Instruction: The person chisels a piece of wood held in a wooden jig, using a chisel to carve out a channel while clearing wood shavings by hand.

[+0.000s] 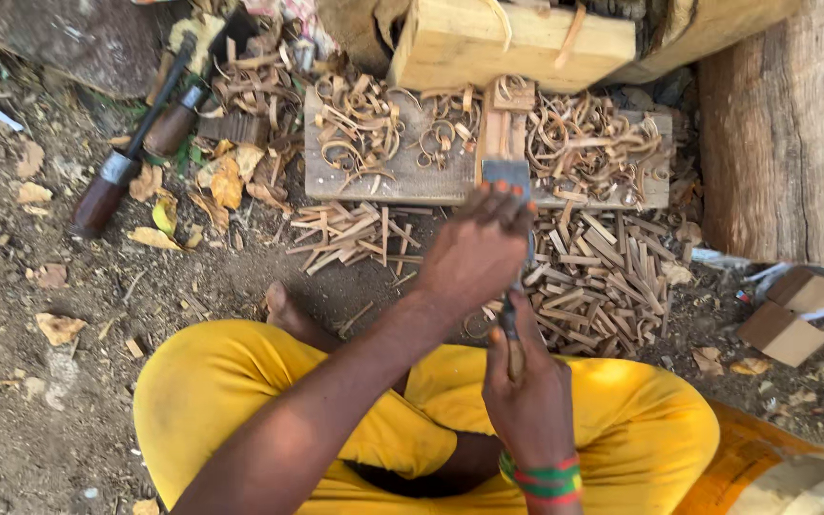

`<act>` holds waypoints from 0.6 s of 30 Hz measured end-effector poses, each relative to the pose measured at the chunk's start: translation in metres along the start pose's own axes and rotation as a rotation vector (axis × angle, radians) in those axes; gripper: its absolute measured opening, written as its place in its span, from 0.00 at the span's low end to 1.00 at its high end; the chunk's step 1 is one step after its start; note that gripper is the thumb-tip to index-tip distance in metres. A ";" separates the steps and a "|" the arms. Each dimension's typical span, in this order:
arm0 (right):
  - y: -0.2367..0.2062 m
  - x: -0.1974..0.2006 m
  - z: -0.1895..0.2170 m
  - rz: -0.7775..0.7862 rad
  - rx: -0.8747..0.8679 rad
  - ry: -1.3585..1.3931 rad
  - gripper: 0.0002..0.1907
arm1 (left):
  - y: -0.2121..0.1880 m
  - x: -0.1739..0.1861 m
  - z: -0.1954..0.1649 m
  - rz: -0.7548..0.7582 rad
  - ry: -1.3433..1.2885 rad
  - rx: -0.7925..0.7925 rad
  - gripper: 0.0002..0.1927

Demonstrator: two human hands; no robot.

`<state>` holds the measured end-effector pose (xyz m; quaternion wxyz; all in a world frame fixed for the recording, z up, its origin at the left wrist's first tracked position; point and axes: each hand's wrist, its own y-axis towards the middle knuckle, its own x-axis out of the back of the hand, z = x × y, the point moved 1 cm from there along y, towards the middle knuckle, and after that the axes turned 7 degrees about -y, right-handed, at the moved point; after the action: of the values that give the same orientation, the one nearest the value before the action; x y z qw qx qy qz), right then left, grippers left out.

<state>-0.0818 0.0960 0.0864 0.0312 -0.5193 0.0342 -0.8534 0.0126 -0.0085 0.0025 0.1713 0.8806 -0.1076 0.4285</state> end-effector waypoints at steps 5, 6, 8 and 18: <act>0.029 -0.019 -0.001 -0.076 0.088 -0.026 0.25 | 0.026 0.009 0.016 -0.105 0.075 -0.035 0.19; 0.037 -0.023 -0.001 -0.171 0.225 -0.010 0.23 | 0.035 0.011 0.020 -0.068 0.080 -0.020 0.17; 0.042 -0.030 -0.004 -0.067 0.038 -0.026 0.25 | 0.046 0.018 0.030 0.038 0.027 0.056 0.16; 0.027 -0.020 -0.007 0.138 -0.307 0.457 0.29 | -0.011 0.052 0.033 -0.121 -0.239 -0.052 0.27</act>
<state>-0.0784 0.0710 0.0629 0.0019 -0.3083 0.2043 -0.9291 0.0716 -0.0136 0.0228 0.2057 0.9255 -0.0851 0.3065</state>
